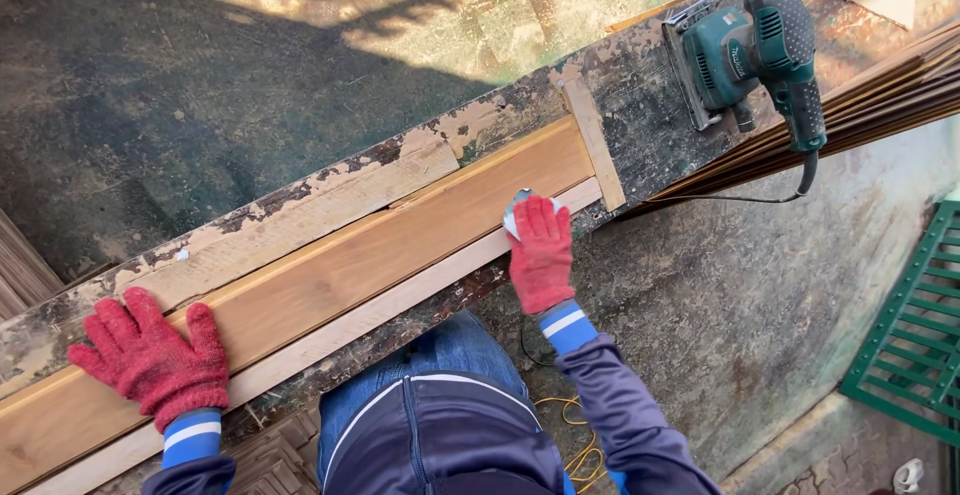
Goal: The recorder is sanding and wiping down wooden planks using manual sandpaper, a cloth, and an orbital sander.
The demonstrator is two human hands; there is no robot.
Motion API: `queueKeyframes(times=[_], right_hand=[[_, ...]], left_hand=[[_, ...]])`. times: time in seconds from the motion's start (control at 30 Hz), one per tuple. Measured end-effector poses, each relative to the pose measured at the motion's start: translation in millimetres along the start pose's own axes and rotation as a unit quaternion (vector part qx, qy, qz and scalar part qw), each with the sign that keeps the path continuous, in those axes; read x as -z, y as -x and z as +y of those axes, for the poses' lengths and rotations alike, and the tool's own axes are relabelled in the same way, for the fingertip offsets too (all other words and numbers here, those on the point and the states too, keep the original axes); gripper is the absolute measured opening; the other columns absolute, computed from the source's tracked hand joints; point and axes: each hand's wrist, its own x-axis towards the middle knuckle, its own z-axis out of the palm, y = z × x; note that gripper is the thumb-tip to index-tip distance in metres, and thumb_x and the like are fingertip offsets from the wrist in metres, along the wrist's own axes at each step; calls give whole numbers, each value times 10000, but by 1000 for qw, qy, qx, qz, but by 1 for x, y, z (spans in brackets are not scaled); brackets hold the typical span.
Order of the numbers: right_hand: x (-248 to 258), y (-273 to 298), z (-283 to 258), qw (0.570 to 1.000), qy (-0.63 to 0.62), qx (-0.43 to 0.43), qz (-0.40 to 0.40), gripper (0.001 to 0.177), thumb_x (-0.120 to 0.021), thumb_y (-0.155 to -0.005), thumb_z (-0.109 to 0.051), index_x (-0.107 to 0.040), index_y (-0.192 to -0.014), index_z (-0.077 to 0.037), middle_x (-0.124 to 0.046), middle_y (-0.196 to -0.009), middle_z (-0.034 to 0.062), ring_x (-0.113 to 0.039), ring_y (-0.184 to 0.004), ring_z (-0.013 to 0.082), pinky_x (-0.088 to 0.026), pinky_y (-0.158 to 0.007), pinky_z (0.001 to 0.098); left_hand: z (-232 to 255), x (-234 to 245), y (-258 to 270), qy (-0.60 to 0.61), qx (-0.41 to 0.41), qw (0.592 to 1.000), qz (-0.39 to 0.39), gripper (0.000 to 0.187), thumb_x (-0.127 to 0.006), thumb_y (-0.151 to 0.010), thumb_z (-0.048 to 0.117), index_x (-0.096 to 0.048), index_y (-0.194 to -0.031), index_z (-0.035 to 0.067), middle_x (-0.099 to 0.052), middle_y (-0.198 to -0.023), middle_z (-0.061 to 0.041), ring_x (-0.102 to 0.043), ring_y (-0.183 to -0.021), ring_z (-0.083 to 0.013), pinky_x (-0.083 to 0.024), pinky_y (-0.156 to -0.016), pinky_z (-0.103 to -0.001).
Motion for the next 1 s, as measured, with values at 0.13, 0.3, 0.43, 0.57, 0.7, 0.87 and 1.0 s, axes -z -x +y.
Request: queueKeyframes(times=[0.13,0.3,0.43,0.57,0.7,0.87,1.0], right_hand=[[55,4,-101,967,-215,135,5,686,-689,-787,-107,-531,-1450,-32,-480,-1571,173,-412,-1487,380,-268,-1257,573],[18,-9,14,998,-20,59,21,729,-669,-925,-135,-402,-1600,-208,-266,-1702,28,-231,-1569,228,-114,-1312,544],[-8,-29,40,993,51,-104,24,539,-667,-973,-222,-542,-1486,-114,-470,-1603,89,-445,-1467,308,-278,-1258,522],[85,-33,-111,974,-218,13,60,621,-661,-787,15,-516,-1390,20,-590,-1357,216,-577,-1284,374,-428,-1180,474],[96,-46,-96,966,-209,151,-5,559,-723,-810,-161,-564,-1330,-31,-557,-1388,180,-516,-1294,358,-378,-1176,499],[22,-71,47,995,-1,-96,15,467,-722,-938,-151,-572,-1357,-9,-615,-1304,167,-638,-1134,307,-586,-968,405],[45,-59,-30,986,-74,-145,39,581,-739,-912,-136,-510,-1433,-19,-549,-1401,202,-590,-1176,345,-548,-950,399]], left_hand=[[-1,1,-3,-21,-9,1000,3,765,-610,-1107,438,-655,-1570,-169,-547,-1636,-447,-410,-1515,-594,-76,-1289,-626],[4,5,-6,13,-3,1000,-1,754,-625,-1058,392,-631,-1548,-180,-518,-1611,-469,-373,-1502,-615,-76,-1254,-653],[2,3,-3,-31,-6,999,0,772,-609,-1098,454,-662,-1561,-162,-557,-1636,-433,-413,-1518,-579,-82,-1294,-623],[2,0,2,-18,-3,1000,0,770,-627,-1093,430,-660,-1573,-171,-538,-1653,-445,-381,-1543,-588,-67,-1295,-626],[2,5,-9,4,-10,1000,-4,752,-600,-1088,391,-616,-1560,-195,-512,-1614,-466,-364,-1502,-611,-90,-1249,-657],[3,5,-4,16,3,1000,-3,763,-604,-1080,372,-606,-1571,-212,-503,-1620,-479,-350,-1511,-620,-77,-1245,-661],[-1,-2,0,-3,3,1000,0,766,-611,-1089,421,-641,-1574,-172,-530,-1628,-457,-377,-1526,-603,-82,-1272,-649]])
